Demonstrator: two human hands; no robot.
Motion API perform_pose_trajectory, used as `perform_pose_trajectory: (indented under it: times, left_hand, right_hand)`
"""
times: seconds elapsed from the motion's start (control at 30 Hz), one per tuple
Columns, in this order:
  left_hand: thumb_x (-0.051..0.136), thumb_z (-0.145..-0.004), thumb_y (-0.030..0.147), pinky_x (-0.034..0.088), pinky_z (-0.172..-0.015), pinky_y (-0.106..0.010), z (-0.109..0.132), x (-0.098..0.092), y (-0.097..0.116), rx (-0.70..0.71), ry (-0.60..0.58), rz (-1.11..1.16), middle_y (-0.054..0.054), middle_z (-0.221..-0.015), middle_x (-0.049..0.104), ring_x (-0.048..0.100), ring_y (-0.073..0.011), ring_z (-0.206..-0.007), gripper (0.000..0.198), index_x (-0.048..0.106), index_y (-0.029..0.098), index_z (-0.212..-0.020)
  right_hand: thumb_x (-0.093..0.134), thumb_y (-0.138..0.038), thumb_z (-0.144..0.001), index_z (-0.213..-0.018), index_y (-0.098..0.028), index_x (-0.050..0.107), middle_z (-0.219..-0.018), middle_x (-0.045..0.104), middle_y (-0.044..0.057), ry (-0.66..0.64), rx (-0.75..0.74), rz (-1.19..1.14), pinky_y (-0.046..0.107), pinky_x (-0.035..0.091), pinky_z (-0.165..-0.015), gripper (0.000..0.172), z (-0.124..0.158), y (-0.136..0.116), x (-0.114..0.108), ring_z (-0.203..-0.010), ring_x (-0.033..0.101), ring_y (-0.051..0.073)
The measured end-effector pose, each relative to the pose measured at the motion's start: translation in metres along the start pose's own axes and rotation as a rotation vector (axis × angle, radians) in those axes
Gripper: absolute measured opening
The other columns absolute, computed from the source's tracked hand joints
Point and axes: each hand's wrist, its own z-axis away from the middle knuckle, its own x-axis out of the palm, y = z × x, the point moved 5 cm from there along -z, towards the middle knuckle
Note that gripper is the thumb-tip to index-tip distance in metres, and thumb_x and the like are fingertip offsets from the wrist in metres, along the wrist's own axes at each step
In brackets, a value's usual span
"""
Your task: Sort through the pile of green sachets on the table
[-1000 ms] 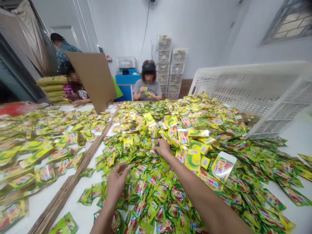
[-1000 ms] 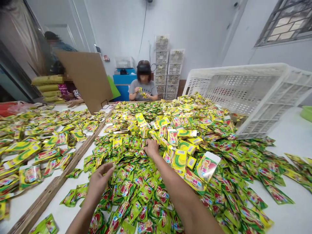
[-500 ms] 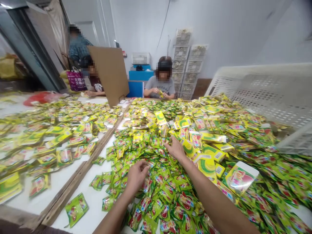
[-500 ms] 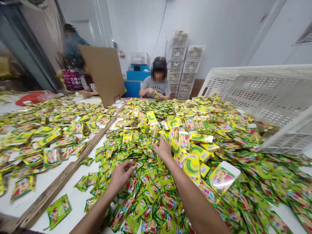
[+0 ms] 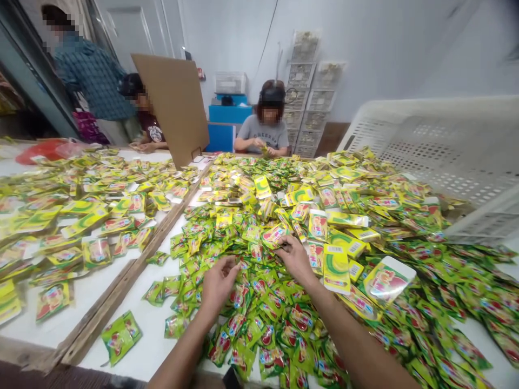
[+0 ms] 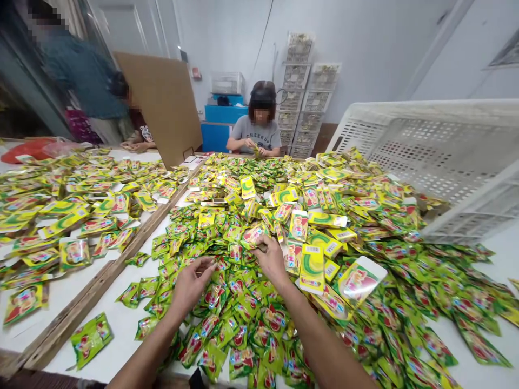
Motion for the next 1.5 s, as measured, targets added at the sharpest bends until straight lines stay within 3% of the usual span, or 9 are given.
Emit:
perform_pose_trajectory:
  times: [0.2, 0.3, 0.5, 0.63, 0.83, 0.93, 1.1, 1.3, 1.5]
  left_hand:
    - [0.065, -0.067, 0.044, 0.047, -0.070, -0.026, 0.021, 0.015, 0.030, 0.053, -0.077, 0.196, -0.006, -0.095, 0.067, 0.060, -0.0176, -0.079, 0.045, 0.063, 0.019, -0.105]
    - [0.062, -0.069, 0.045, 0.043, -0.057, -0.024, 0.030, 0.031, 0.026, 0.005, -0.208, 0.240, -0.003, -0.067, 0.064, 0.056, -0.0148, -0.061, 0.031, 0.067, 0.015, -0.078]
    - [0.067, -0.067, 0.039, 0.036, -0.051, -0.021, 0.055, 0.039, 0.024, 0.113, -0.326, 0.126, 0.001, -0.063, 0.060, 0.048, -0.0115, -0.054, 0.024, 0.065, 0.017, -0.076]
    - [0.059, -0.075, 0.036, 0.034, -0.053, -0.022, 0.064, 0.031, 0.035, 0.245, -0.321, -0.008, 0.002, -0.059, 0.056, 0.046, -0.0112, -0.054, 0.019, 0.062, 0.019, -0.067]
    - [0.056, -0.074, 0.050, 0.031, -0.043, -0.019, 0.063, 0.031, 0.034, -0.067, -0.375, 0.350, 0.006, -0.050, 0.036, 0.034, -0.0078, -0.044, 0.035, 0.048, 0.018, -0.061]
    - [0.060, -0.069, 0.054, 0.033, -0.038, -0.017, 0.062, 0.036, 0.033, -0.199, -0.344, 0.481, 0.008, -0.050, 0.035, 0.031, -0.0058, -0.041, 0.039, 0.046, 0.018, -0.063]
    - [0.067, -0.063, 0.050, 0.042, -0.046, -0.020, 0.064, 0.041, 0.034, -0.193, -0.337, 0.534, 0.005, -0.054, 0.053, 0.053, -0.0101, -0.047, 0.038, 0.052, 0.017, -0.074]
    - [0.072, -0.061, 0.040, 0.040, -0.045, -0.019, 0.070, 0.035, 0.035, -0.166, -0.333, 0.494, 0.006, -0.047, 0.049, 0.048, -0.0077, -0.043, 0.030, 0.053, 0.016, -0.061]
    - [0.076, -0.055, 0.036, 0.031, -0.040, -0.017, 0.076, 0.038, 0.046, -0.314, -0.348, 0.702, 0.008, -0.047, 0.044, 0.044, -0.0054, -0.038, 0.033, 0.049, 0.018, -0.060]
  right_hand:
    - [0.072, -0.037, -0.060, -0.069, -0.020, 0.048, -0.066, 0.054, -0.003, -0.289, 0.226, -0.378, 0.024, 0.040, -0.057, 0.032, 0.055, -0.018, 0.012, -0.061, 0.051, 0.013]
    - [0.071, -0.032, -0.062, -0.073, -0.020, 0.051, -0.067, 0.055, -0.003, -0.437, 0.274, -0.367, 0.025, 0.041, -0.059, 0.025, 0.083, -0.024, 0.022, -0.063, 0.053, 0.013]
    - [0.061, -0.022, -0.066, -0.072, -0.018, 0.059, -0.068, 0.057, -0.001, -0.407, 0.263, -0.250, 0.027, 0.041, -0.066, 0.008, 0.106, -0.020, 0.017, -0.070, 0.054, 0.016]
    - [0.065, -0.024, -0.066, -0.078, -0.019, 0.054, -0.067, 0.055, -0.003, -0.438, 0.316, -0.328, 0.024, 0.039, -0.059, 0.017, 0.114, -0.026, 0.016, -0.065, 0.052, 0.014]
    - [0.069, -0.032, -0.073, -0.089, -0.023, 0.048, -0.076, 0.055, -0.003, -0.481, 0.242, -0.479, 0.023, 0.040, -0.065, 0.028, 0.125, -0.044, 0.013, -0.070, 0.052, 0.012]
    - [0.070, -0.036, -0.071, -0.094, -0.023, 0.050, -0.080, 0.057, -0.002, -0.442, 0.272, -0.535, 0.023, 0.041, -0.066, 0.034, 0.121, -0.041, 0.012, -0.071, 0.053, 0.012]
    - [0.063, -0.047, -0.073, -0.081, -0.019, 0.058, -0.073, 0.058, 0.001, -0.224, 0.253, -0.338, 0.026, 0.041, -0.064, 0.029, 0.109, -0.035, 0.005, -0.069, 0.051, 0.015]
    - [0.059, -0.042, -0.076, -0.064, -0.019, 0.060, -0.060, 0.052, -0.002, -0.141, 0.130, -0.150, 0.026, 0.036, -0.057, 0.026, 0.114, -0.055, -0.001, -0.059, 0.045, 0.014]
    - [0.061, -0.045, -0.072, -0.061, -0.019, 0.051, -0.057, 0.043, -0.005, -0.085, 0.240, -0.605, 0.023, 0.035, -0.055, 0.030, 0.116, -0.069, 0.005, -0.055, 0.039, 0.010]
